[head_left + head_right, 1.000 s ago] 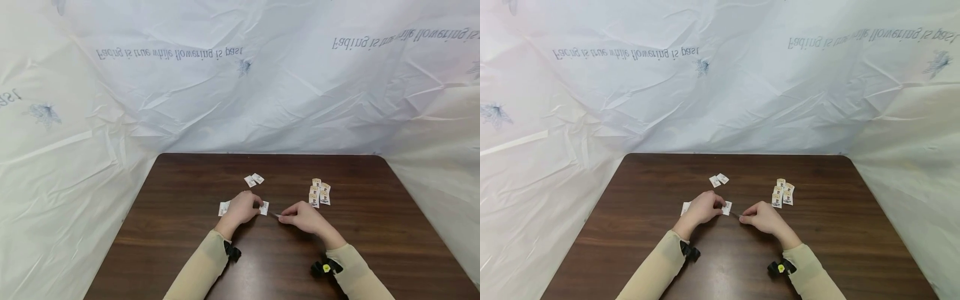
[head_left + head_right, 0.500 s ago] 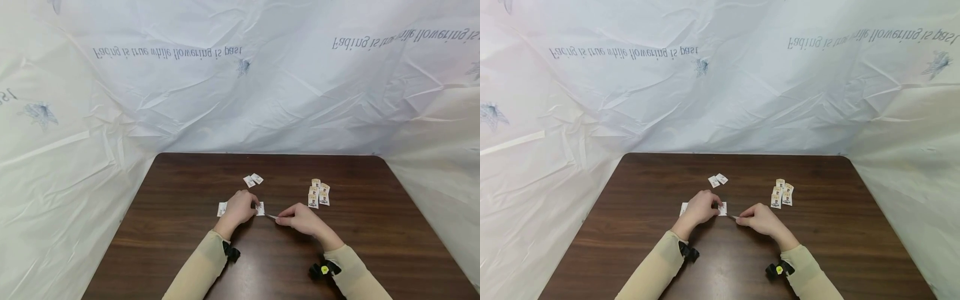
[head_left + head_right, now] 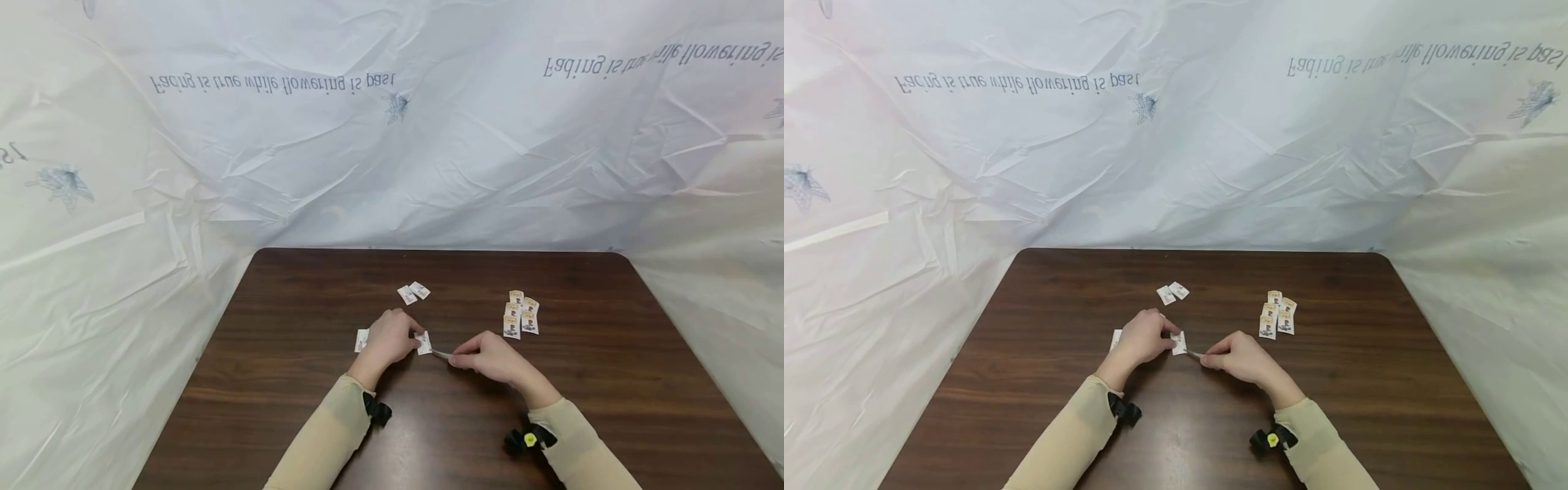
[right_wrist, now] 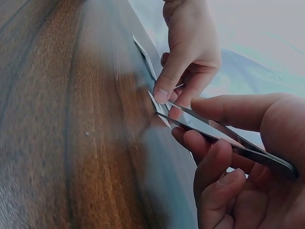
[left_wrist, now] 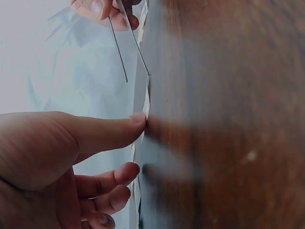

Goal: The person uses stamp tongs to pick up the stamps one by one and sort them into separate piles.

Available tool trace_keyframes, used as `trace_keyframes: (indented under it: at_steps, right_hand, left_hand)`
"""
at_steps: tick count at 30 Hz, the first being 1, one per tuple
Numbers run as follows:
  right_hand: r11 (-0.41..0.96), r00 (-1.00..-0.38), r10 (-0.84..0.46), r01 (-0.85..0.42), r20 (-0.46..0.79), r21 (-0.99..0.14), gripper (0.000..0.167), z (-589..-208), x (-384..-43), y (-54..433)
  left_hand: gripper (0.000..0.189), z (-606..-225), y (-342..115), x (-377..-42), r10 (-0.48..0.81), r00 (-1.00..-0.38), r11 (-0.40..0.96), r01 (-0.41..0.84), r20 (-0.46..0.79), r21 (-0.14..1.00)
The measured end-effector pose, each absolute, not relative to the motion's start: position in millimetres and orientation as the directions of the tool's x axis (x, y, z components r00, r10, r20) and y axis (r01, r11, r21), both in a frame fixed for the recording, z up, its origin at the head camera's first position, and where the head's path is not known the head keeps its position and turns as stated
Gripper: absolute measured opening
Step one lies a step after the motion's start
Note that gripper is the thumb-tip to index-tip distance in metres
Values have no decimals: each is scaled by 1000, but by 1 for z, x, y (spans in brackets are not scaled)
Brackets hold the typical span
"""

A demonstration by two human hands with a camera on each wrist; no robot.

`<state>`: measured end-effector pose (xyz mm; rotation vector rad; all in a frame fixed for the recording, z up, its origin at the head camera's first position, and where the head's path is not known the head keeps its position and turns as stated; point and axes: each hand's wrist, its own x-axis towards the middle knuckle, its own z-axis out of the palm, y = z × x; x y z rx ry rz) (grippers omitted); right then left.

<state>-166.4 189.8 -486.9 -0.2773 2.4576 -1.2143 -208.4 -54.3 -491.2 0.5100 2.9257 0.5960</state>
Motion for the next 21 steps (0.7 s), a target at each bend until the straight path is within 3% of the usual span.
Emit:
trace_keyframes:
  at_steps: [13,21]
  right_hand:
    - [599,-911,-334,-8,-241,-801,28,-488,-161,178]
    - [604,-960,-256,-68,-112,-794,20,-491,-158,168]
  left_hand:
    - [8,-492,-55,-208,322,-946,864,282,-27,417]
    - [10,-492,-54,-208,319,-947,865,277,-33,418]
